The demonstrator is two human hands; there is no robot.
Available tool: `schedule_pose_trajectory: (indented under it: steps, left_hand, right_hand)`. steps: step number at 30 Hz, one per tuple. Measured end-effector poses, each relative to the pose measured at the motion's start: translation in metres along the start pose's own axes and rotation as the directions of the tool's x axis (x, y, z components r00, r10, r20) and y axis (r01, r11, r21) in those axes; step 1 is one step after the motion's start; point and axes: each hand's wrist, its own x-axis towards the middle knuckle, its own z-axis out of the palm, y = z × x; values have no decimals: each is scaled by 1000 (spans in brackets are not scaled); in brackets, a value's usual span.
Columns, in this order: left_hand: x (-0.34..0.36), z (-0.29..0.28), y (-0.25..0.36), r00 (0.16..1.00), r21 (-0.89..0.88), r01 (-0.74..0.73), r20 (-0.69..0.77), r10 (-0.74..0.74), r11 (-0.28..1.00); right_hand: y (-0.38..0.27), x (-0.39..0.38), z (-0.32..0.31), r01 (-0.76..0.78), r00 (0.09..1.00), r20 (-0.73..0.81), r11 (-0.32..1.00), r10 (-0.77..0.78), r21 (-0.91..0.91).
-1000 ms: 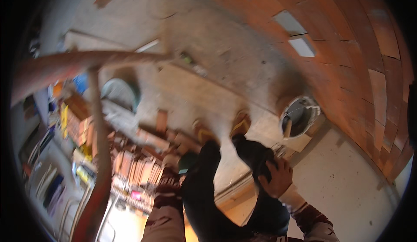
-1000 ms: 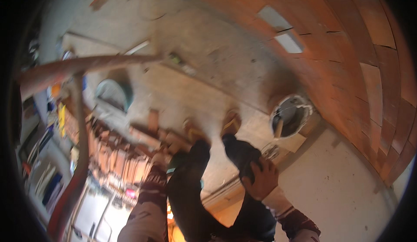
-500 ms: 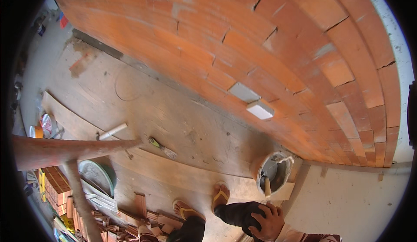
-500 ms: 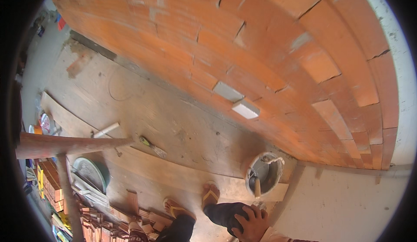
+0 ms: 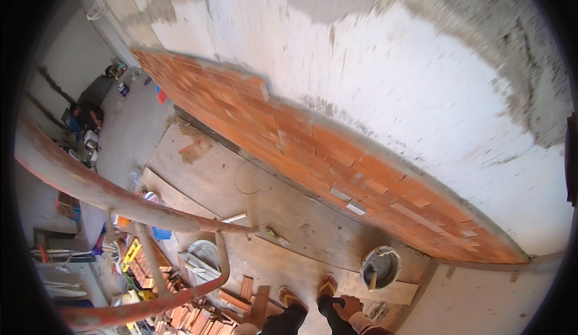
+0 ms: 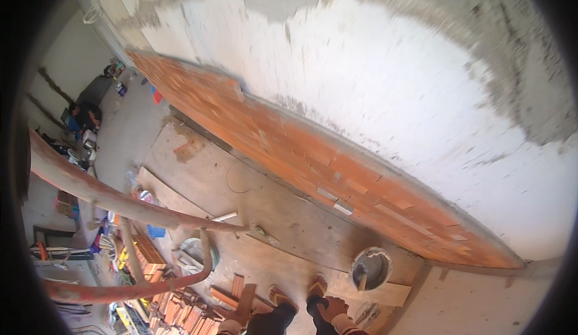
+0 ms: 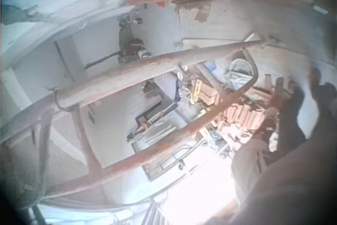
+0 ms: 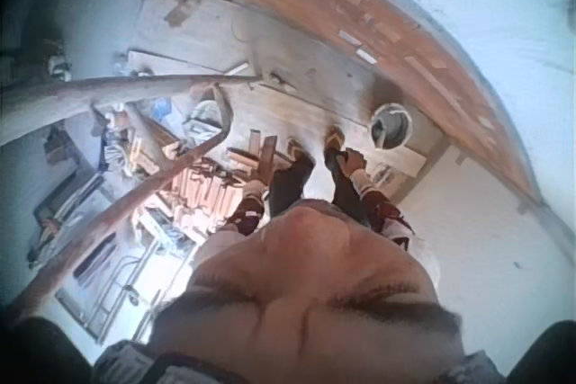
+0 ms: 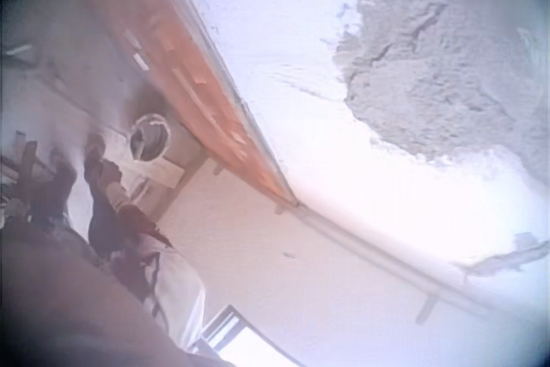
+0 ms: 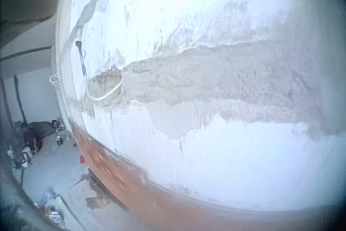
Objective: The person applies cement to the back of a terracotta tile using a trowel, then places and presses the tile onto a partially tiled wall. They repeat this process, adjusting tiles and applying cement to ensure proper alignment and adhesion.
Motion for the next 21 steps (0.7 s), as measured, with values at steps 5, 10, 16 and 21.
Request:
schedule_pose_trajectory:
  steps: [5,10,16,21]
  left_hand:
    - [-112,-67,99,968,-2,-249,-11,249,968]
    - [-176,-136,182,832,141,-529,-109,545,837]
    - [-175,-182,216,622,293,-713,-155,767,637]
    - [-171,-274,260,298,195,-791,-705,644,579]
  right_hand:
    - [-14,-14,-28,82,973,-190,583,127,808]
    - [-11,-58,-142,-358,871,357,64,-338,932]
    - [-29,-107,-200,-35,932,98,182,-350,983]
    - [-55,-91,-238,301,946,-240,312,-220,901]
